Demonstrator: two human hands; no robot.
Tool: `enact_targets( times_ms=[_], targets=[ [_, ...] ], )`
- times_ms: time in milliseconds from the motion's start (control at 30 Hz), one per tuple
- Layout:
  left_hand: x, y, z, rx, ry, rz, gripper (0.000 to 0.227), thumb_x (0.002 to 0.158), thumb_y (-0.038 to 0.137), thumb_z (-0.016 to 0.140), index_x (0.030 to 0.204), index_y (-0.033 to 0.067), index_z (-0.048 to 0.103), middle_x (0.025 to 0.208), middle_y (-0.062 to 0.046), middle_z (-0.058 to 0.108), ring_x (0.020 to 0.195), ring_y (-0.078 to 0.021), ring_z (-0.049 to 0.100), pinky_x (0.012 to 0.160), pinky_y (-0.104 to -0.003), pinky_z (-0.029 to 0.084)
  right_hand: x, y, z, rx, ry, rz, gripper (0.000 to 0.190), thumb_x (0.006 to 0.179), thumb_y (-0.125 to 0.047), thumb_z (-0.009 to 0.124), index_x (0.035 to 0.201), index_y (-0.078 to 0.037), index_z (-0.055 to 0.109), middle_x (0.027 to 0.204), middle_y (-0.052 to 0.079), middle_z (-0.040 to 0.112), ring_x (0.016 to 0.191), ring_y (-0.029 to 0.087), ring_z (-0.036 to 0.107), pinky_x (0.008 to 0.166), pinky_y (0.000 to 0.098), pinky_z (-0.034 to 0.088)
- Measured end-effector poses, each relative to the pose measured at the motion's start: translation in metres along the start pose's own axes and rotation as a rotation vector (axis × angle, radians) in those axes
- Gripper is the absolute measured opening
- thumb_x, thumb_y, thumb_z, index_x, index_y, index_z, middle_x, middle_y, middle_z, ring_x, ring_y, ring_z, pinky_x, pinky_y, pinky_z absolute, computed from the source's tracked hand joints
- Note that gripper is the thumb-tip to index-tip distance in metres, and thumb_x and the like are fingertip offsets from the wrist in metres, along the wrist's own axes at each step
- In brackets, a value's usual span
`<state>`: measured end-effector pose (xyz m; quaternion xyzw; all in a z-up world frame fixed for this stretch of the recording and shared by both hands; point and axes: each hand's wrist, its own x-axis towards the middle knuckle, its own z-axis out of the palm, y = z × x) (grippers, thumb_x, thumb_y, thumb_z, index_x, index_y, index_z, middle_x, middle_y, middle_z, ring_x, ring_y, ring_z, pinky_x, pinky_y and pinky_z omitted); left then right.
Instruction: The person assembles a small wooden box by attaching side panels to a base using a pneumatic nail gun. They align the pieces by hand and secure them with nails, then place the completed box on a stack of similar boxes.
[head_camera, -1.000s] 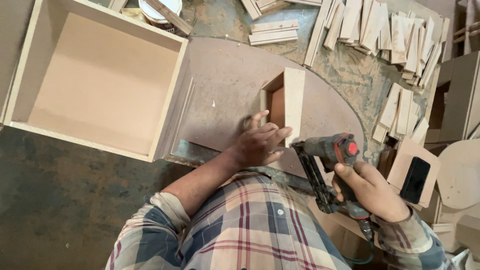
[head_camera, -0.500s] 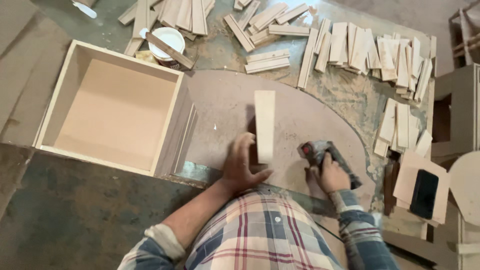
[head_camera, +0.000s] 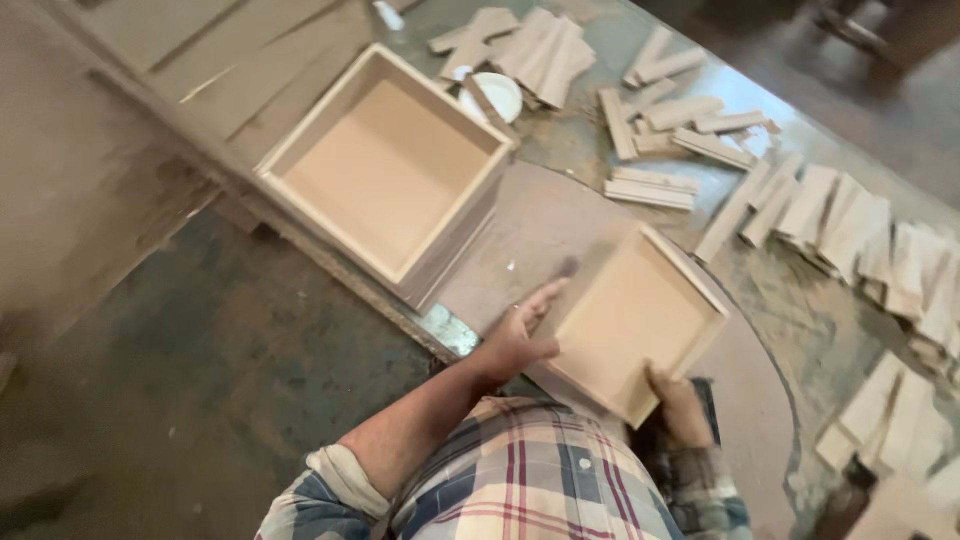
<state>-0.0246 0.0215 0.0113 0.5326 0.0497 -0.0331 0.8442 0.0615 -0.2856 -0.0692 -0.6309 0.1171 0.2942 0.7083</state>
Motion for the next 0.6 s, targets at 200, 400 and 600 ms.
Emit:
enact_targets(
  times_ms=[200, 400, 600],
  targets=[
    [-0.055, 0.088, 0.01, 0.657, 0.213, 0.402, 0.071, 0.09, 0.017, 0.069, 0.154, -0.0001, 0.044, 0.157, -0.026, 0.051, 0.146, -0.0296, 0.049, 0.12, -0.038, 0.038, -0.005, -0.072, 0.001, -0.102, -0.358, -0.205, 0.054, 0.082, -0.026, 0.073, 0.127, 0.002, 0.061, 0.118, 0.014, 0.069, 0.111, 0.027, 0.065, 0.094, 0.0416, 0.051],
    [-0.103, 0.186, -0.018, 0.891, 0.538, 0.159, 0.062, 0.081, 0.029, 0.069, 0.138, 0.0065, 0.065, 0.106, -0.016, 0.079, 0.089, -0.0227, 0.075, 0.086, -0.032, 0.059, 0.009, -0.113, 0.061, -0.487, -0.568, -0.325, 0.039, 0.089, -0.023, 0.076, 0.106, 0.012, 0.068, 0.097, 0.018, 0.068, 0.089, 0.027, 0.062, 0.077, 0.0416, 0.051],
    [-0.119, 0.242, -0.043, 0.793, 0.459, 0.372, 0.078, 0.082, 0.038, 0.073, 0.146, -0.0026, 0.054, 0.115, -0.016, 0.076, 0.102, -0.0228, 0.075, 0.095, -0.034, 0.06, -0.013, -0.16, 0.127, -0.401, -0.408, -0.549, 0.03, 0.094, -0.021, 0.069, 0.101, 0.008, 0.067, 0.096, 0.012, 0.072, 0.088, 0.019, 0.065, 0.083, 0.0354, 0.05]
  ],
)
